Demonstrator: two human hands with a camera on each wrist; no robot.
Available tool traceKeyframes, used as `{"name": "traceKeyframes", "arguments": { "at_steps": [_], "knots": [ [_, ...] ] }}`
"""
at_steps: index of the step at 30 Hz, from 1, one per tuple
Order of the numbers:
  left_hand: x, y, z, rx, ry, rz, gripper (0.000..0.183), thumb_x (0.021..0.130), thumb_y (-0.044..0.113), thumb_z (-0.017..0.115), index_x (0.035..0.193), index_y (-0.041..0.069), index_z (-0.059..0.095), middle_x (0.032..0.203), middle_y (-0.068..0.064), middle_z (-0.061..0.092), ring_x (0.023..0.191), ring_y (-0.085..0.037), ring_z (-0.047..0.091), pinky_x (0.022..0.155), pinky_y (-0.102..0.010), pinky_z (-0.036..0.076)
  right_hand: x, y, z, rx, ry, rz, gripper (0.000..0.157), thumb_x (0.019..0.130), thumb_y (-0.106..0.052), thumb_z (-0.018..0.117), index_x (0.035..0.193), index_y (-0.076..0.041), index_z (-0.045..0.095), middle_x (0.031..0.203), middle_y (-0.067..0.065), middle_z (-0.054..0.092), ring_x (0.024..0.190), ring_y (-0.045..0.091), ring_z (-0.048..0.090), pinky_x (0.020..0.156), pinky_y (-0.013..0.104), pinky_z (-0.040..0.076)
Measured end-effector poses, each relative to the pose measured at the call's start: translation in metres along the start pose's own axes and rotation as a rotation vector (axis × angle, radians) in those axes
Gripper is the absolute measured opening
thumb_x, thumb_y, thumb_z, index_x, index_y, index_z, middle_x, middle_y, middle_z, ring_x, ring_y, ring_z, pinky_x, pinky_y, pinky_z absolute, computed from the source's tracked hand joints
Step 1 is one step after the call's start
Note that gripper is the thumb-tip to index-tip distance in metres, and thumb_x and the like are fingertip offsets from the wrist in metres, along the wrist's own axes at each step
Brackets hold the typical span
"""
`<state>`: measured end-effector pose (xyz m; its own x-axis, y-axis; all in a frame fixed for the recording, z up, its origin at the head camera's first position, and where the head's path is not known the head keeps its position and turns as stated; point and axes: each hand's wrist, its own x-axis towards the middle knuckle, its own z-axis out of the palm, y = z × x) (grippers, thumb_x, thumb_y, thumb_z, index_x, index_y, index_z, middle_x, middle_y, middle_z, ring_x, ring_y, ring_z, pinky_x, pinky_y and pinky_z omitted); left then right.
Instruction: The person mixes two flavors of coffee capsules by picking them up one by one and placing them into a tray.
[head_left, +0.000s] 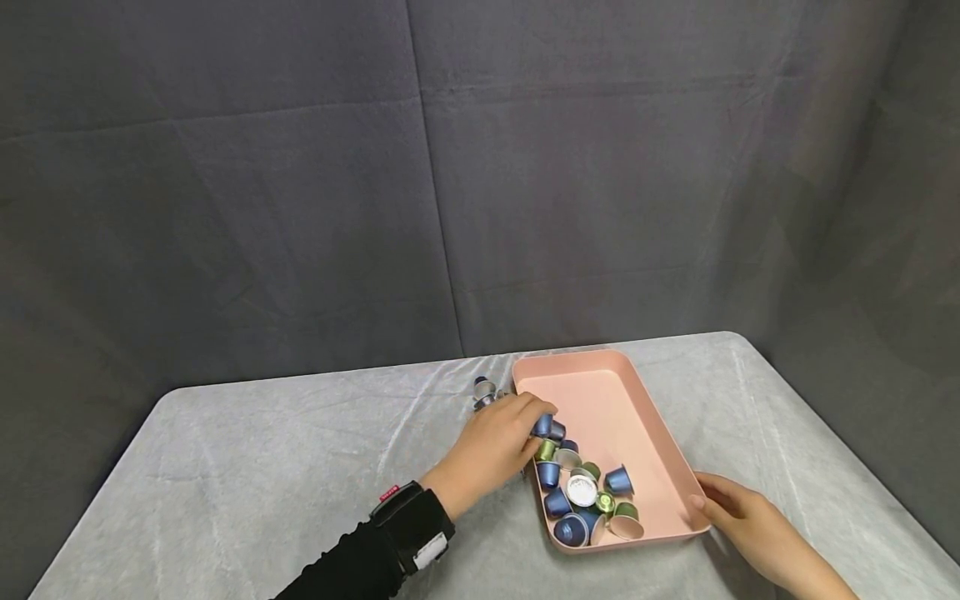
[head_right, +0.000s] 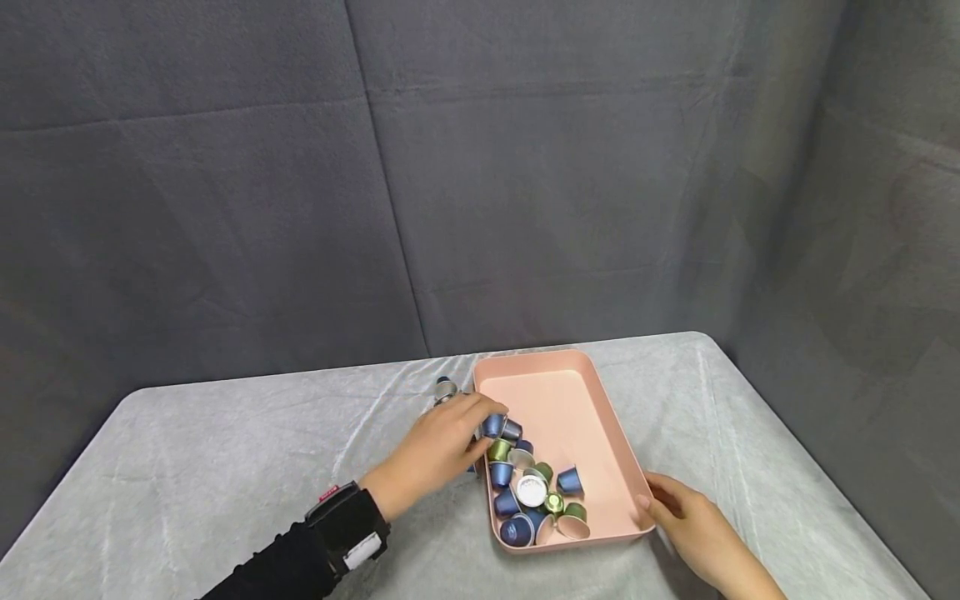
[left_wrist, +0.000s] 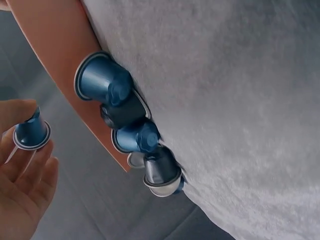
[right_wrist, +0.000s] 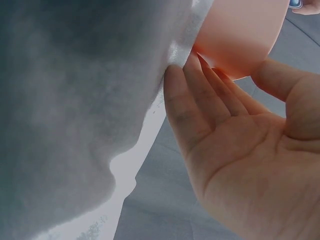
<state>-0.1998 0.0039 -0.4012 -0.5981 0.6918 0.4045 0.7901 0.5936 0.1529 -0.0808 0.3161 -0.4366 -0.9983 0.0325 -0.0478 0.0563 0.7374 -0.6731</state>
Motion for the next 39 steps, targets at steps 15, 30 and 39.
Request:
{"name": "traceKeyframes", "arguments": {
  "at_steps": [15,30,39],
  "knots": [
    [-0.005,0.016,0.013,0.066,-0.062,0.076,0.039,0.090,0.022,0.075,0.126,0.016,0.062,0.120,0.004,0.063,0.114,-0.013,0.059,0.100,-0.027,0.045,0.001,-0.001,-0.004,0.024,-0.059,0.027,0.051,0.103,-0.026,0.055,0.136,0.012,0.049,0.128,0.028,0.059,0.115,0.038,0.060,0.082,0.025,0.051],
    [-0.007,0.021,0.019,0.098,-0.114,0.118,0.038,0.089,0.026,0.075,0.125,0.019,0.064,0.119,0.004,0.063,0.107,-0.012,0.059,0.097,-0.024,0.046,0.001,-0.002,-0.003,0.039,-0.049,0.020,0.049,0.103,-0.022,0.056,0.135,0.014,0.049,0.128,0.029,0.059,0.115,0.037,0.060,0.081,0.020,0.050],
    [-0.008,0.023,0.020,0.090,-0.109,0.141,0.038,0.089,0.023,0.076,0.125,0.018,0.064,0.118,0.002,0.062,0.110,-0.013,0.059,0.100,-0.026,0.044,0.000,-0.001,-0.003,0.037,-0.051,0.014,0.049,0.103,-0.023,0.056,0.134,0.014,0.049,0.128,0.030,0.059,0.116,0.038,0.060,0.081,0.020,0.050]
  ]
}}
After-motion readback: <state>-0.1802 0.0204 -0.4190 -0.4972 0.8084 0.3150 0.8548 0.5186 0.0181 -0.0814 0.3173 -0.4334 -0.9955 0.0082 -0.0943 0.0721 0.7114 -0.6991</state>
